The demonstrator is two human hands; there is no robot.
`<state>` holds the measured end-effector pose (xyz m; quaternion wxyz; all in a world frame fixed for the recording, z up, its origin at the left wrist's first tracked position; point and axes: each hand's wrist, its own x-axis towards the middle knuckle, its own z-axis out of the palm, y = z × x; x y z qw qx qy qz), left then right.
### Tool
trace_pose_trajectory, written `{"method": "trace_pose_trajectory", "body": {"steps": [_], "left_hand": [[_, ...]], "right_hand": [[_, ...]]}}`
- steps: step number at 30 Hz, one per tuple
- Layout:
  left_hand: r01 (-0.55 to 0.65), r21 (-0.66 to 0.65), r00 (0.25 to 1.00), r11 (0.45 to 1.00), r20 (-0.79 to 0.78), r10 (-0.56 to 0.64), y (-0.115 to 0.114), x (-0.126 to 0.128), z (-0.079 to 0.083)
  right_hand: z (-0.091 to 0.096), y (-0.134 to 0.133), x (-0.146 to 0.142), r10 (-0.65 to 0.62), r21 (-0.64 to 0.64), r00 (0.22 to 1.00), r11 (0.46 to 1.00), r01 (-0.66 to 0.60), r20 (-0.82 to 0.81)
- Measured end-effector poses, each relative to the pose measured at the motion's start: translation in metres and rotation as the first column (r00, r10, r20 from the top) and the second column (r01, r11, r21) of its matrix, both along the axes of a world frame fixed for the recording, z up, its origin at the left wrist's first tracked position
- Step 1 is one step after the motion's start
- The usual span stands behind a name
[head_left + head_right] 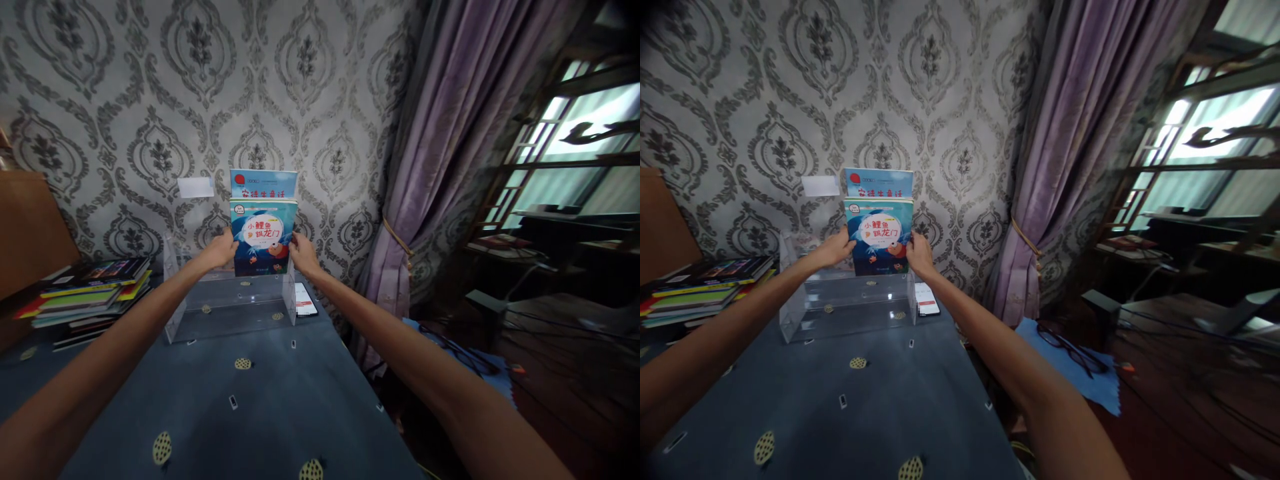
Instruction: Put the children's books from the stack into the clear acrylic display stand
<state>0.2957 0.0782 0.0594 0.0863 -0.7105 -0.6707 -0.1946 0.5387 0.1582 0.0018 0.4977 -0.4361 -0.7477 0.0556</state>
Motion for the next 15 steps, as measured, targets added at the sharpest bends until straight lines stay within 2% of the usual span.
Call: {"method": "trace_pose_trajectory", "body": {"steps": [5,11,15], "left_hand": [[0.079,0.001,0.996,0.997,0.037,-0.079,0.0033,-0.0109,0.0085],[0.039,0.051,0.999,0.998,0.006,-0.040,0.0047,-0.0086,0.0066],[0.030,0.062,0.999,0.998,0.018,-0.031,0.0054,-0.0083,0.0057]], "right_hand": [[-0.0022,0.0038,0.0012,0.020,0.001,1.000,1.000,-0.020,-0.025],[-0.0013,0.0020,0.0001,0.064,0.027,0.998,0.998,-0.064,0.008],[0.0012,-0.0028,-0.0020,0.025,-0.001,0.999,1.000,-0.025,0.037]]}}
